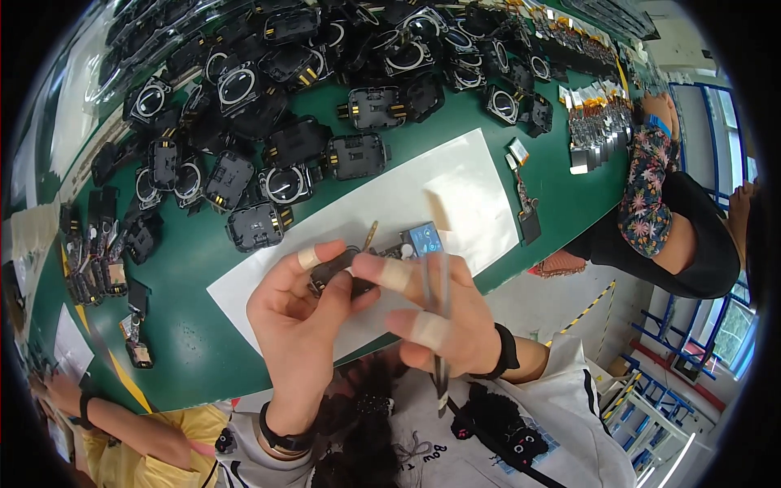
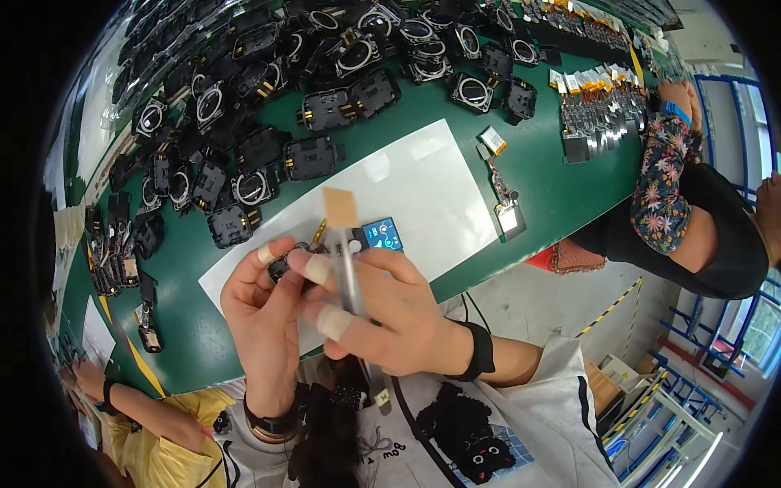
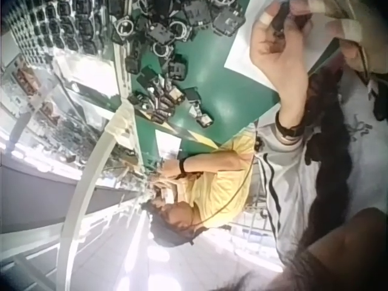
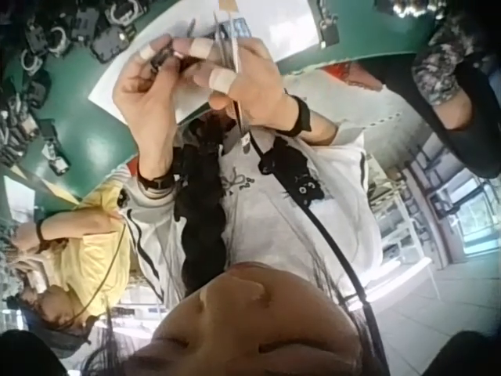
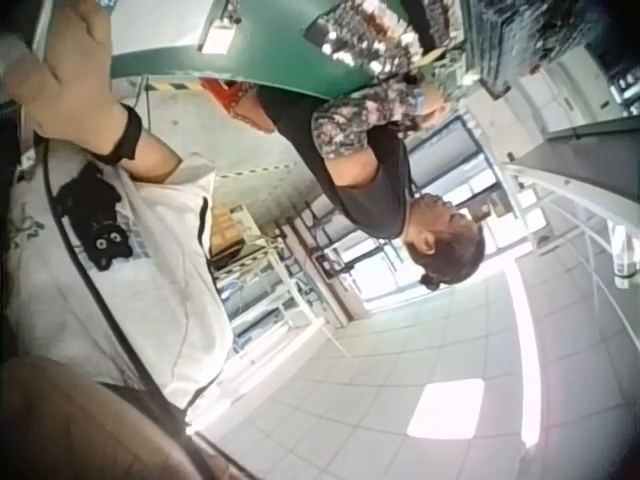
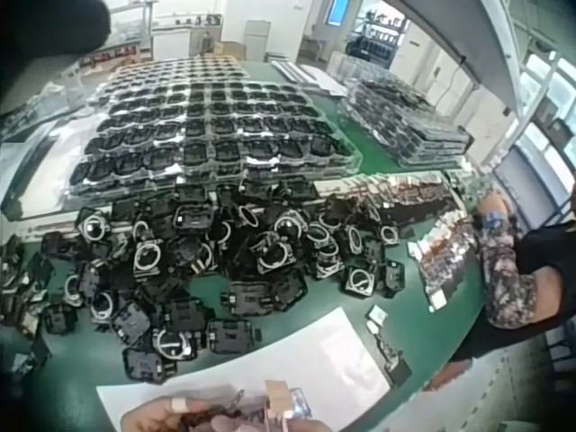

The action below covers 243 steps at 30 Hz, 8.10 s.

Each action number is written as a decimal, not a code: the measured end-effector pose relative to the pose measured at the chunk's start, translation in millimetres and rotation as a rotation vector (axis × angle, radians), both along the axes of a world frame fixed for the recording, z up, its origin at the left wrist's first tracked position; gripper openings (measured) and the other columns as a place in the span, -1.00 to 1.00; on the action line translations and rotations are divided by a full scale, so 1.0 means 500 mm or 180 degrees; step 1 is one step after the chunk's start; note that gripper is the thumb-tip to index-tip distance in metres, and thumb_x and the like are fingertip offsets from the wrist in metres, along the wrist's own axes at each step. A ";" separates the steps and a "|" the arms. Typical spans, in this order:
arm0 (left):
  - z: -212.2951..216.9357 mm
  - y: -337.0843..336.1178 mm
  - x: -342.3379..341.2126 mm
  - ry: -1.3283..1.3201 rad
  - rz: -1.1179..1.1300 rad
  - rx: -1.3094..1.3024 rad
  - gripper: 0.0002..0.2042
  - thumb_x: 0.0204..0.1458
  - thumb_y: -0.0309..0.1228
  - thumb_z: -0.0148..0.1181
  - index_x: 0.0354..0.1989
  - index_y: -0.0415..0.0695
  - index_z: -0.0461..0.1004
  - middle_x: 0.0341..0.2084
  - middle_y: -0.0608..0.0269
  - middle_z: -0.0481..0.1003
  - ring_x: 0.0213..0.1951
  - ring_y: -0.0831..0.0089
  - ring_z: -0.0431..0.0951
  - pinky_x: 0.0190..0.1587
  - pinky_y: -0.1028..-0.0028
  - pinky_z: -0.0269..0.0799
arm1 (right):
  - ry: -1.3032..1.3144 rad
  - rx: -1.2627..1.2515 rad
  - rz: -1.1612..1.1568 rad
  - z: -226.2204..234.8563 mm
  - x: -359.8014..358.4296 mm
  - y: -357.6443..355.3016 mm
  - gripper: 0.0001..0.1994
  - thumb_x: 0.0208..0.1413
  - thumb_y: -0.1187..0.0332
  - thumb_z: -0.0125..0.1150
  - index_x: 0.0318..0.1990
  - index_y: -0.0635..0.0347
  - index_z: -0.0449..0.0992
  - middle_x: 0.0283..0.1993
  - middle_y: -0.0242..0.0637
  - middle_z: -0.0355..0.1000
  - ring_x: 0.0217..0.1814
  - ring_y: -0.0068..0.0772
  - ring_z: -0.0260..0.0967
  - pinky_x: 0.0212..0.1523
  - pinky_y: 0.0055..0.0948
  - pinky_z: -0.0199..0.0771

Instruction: The person uses tweezers to peel adhesive squares from a sheet and applies them to electronic components, including a circuit board and a battery. They then press the components together and fit them into a black plastic housing before setting the assembly aside.

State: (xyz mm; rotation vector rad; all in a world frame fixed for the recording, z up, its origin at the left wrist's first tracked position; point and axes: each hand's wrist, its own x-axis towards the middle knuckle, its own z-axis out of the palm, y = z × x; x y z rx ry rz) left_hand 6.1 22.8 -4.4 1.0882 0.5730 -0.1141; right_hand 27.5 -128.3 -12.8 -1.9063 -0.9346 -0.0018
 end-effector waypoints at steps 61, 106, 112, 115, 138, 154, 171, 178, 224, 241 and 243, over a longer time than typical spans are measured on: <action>0.005 -0.019 -0.005 0.0304 0.0307 0.0591 -0.84 -0.10 -0.78 -0.02 -0.31 -0.37 0.36 -0.40 0.10 0.45 -0.38 0.42 0.53 -0.34 0.49 0.57 | 0.2418 0.2309 -0.0273 -0.018 0.013 -0.032 -0.88 -0.02 0.60 0.05 -0.28 0.33 0.33 -0.33 -0.15 0.30 -0.36 -0.46 0.24 -0.35 -0.55 0.24; -0.003 0.000 -0.018 -0.0181 0.0081 0.0174 -0.75 -0.07 -0.78 -0.11 -0.17 -0.42 0.32 -0.26 0.01 0.43 -0.22 0.32 0.49 -0.18 0.38 0.51 | 0.1241 0.1174 -0.0606 -0.031 -0.006 0.013 -0.64 -0.09 0.69 0.09 -0.26 0.17 0.04 -0.30 0.03 0.31 -0.45 -0.28 0.44 -0.47 -0.45 0.51; -0.018 0.015 -0.025 -0.0379 -0.0034 0.0100 -0.70 -0.09 -0.80 -0.17 -0.14 -0.42 0.29 -0.20 -0.02 0.40 -0.16 0.29 0.46 -0.13 0.34 0.48 | 0.1207 0.0996 -0.0649 -0.033 -0.013 0.024 -0.65 -0.09 0.69 0.09 -0.26 0.17 0.05 -0.29 0.02 0.31 -0.46 -0.31 0.44 -0.49 -0.45 0.49; -0.014 0.014 -0.022 -0.0155 0.0163 -0.0254 -0.71 -0.08 -0.78 -0.16 -0.13 -0.42 0.29 -0.18 -0.01 0.39 -0.13 0.28 0.44 -0.10 0.31 0.47 | 0.1196 0.0904 -0.0711 -0.038 -0.016 0.023 -0.65 -0.09 0.69 0.09 -0.27 0.16 0.06 -0.30 0.01 0.31 -0.47 -0.31 0.43 -0.49 -0.44 0.47; 0.013 0.028 -0.031 0.0007 0.0138 0.0129 -0.81 -0.08 -0.78 -0.02 -0.25 -0.40 0.34 -0.37 0.11 0.44 -0.30 0.35 0.52 -0.26 0.46 0.55 | 0.1168 0.2215 -0.1326 -0.015 0.007 -0.001 -0.82 0.08 0.35 0.05 -0.29 0.09 0.15 -0.23 -0.13 0.22 -0.37 -0.35 0.27 -0.48 -0.51 0.35; -0.005 0.248 -0.198 -0.0236 0.0982 0.4910 -0.59 -0.33 -0.73 0.20 -0.19 -0.24 0.40 -0.22 0.12 0.37 -0.19 0.33 0.40 -0.18 0.47 0.36 | 0.1611 0.1921 -0.1570 -0.053 0.017 -0.044 -0.93 0.14 0.54 -0.15 -0.24 0.18 0.17 -0.20 -0.28 0.16 -0.17 -0.51 0.19 -0.16 -0.51 0.32; -0.014 0.320 -0.211 -0.0372 0.0659 0.5061 -0.60 -0.30 -0.64 0.24 -0.20 -0.24 0.33 -0.12 0.04 0.40 0.06 0.02 0.28 0.00 0.29 0.26 | 0.1435 0.1801 -0.1411 -0.054 0.011 -0.047 -0.90 0.10 0.53 -0.03 -0.26 0.21 0.20 -0.23 -0.29 0.19 -0.20 -0.49 0.21 -0.25 -0.54 0.37; -0.020 0.296 -0.251 -0.0024 0.0743 0.5567 -0.60 -0.27 -0.61 0.24 -0.16 -0.25 0.34 -0.14 0.05 0.40 0.05 0.00 0.30 0.06 0.18 0.21 | 0.1439 0.1793 -0.1441 -0.050 0.012 -0.039 -0.89 0.09 0.53 -0.02 -0.27 0.21 0.19 -0.23 -0.29 0.19 -0.19 -0.49 0.20 -0.27 -0.53 0.37; 0.024 0.142 -0.178 -0.1754 -0.1926 0.4711 -0.36 -0.37 0.02 0.27 -0.10 -0.13 0.40 0.01 0.14 0.30 0.08 0.12 0.20 0.06 0.15 0.04 | -0.0470 -0.1161 0.0174 0.102 0.019 -0.181 -0.71 -0.29 0.57 0.14 -0.31 0.05 0.50 -0.44 -0.36 0.42 -0.41 -0.35 0.36 -0.39 -0.44 0.34; 0.043 0.177 -0.151 -0.2908 -0.0776 0.2319 -0.69 -0.15 -0.49 0.12 -0.15 -0.24 0.41 -0.15 0.12 0.43 -0.06 0.21 0.39 -0.02 0.34 0.21 | -0.2639 -0.1235 -0.0780 0.384 0.534 0.481 -0.91 -0.25 0.53 0.11 -0.49 0.31 0.45 -0.51 0.01 0.40 -0.40 0.04 0.38 -0.36 -0.18 0.37; 0.020 0.211 -0.178 -0.2752 -0.0378 0.2468 -0.75 -0.16 -0.52 0.10 -0.24 -0.25 0.46 -0.25 0.14 0.49 -0.14 0.22 0.45 -0.08 0.36 0.26 | -0.2844 -0.1224 -0.0766 0.350 0.464 0.595 -0.93 -0.23 0.53 0.09 -0.51 0.32 0.42 -0.54 0.02 0.39 -0.43 0.01 0.39 -0.42 -0.21 0.41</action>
